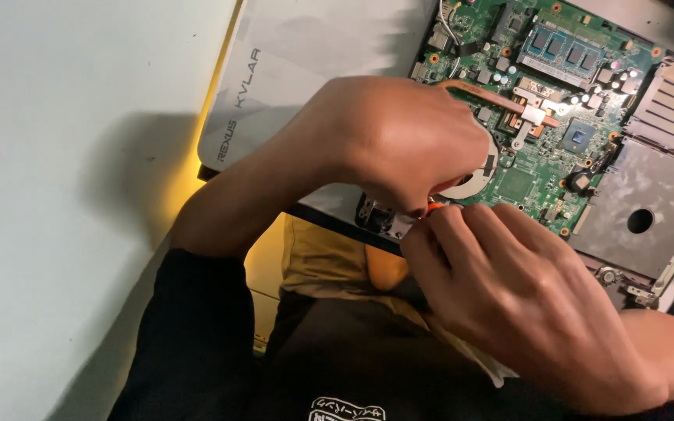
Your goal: Securing the cooling system components onto a laptop motherboard using a screwdriver.
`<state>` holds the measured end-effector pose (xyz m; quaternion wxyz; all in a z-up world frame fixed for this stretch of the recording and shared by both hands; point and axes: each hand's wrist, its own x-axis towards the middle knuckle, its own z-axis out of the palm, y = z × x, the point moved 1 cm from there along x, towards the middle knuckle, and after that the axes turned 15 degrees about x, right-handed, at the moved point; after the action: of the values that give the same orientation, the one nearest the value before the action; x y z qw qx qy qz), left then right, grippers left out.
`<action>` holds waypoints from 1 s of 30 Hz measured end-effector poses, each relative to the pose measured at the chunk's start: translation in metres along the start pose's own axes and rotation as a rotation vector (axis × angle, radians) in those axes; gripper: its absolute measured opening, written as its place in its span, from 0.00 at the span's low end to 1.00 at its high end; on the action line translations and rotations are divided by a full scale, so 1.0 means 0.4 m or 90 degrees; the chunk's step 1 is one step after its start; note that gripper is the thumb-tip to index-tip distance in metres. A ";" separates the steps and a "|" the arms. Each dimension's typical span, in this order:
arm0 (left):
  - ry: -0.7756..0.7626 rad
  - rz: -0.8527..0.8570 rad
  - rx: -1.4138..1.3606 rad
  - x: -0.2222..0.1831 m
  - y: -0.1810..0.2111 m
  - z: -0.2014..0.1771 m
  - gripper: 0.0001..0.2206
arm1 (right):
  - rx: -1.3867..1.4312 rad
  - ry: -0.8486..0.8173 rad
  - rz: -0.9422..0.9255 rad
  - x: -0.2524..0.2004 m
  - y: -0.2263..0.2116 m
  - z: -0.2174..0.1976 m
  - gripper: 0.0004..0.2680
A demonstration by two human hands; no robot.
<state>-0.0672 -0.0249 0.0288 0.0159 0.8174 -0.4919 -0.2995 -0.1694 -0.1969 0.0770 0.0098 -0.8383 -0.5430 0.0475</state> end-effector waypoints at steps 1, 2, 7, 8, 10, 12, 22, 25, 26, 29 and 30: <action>0.003 -0.001 0.002 0.008 -0.012 0.001 0.19 | -0.003 0.001 0.000 -0.004 0.013 0.001 0.09; 0.001 0.020 0.007 0.015 -0.023 0.003 0.20 | 0.021 -0.019 -0.013 -0.008 0.025 0.002 0.06; -0.057 -0.024 -0.011 0.006 -0.043 -0.037 0.09 | 0.076 -0.101 -0.024 -0.028 0.091 -0.003 0.13; -0.064 -0.019 -0.019 0.005 -0.044 -0.041 0.09 | 0.081 -0.091 -0.022 -0.024 0.092 -0.016 0.10; -0.069 -0.017 -0.031 -0.002 -0.050 -0.046 0.15 | 0.087 -0.083 -0.023 -0.019 0.091 -0.026 0.07; -0.049 -0.038 -0.094 -0.008 -0.059 -0.053 0.08 | 0.077 -0.069 -0.008 -0.023 0.093 -0.019 0.04; 0.246 0.276 -0.298 0.080 -0.221 0.038 0.08 | -0.007 -0.069 0.044 -0.033 0.137 0.019 0.09; 0.259 0.258 -0.323 0.098 -0.230 0.049 0.06 | -0.062 0.010 0.012 -0.041 0.138 0.024 0.13; 0.291 0.250 -0.314 0.104 -0.234 0.053 0.07 | -0.064 -0.026 0.025 -0.038 0.139 0.021 0.13; 0.352 0.256 -0.284 0.113 -0.247 0.061 0.07 | -0.062 -0.069 0.045 -0.024 0.140 0.018 0.13; 0.380 0.272 -0.265 0.115 -0.251 0.063 0.07 | -0.056 -0.079 0.052 -0.019 0.140 0.018 0.13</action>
<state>0.0155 -0.0039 -0.0459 0.3843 0.7275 -0.5528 -0.1322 -0.1224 -0.2270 0.0666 -0.0628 -0.8548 -0.5096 0.0757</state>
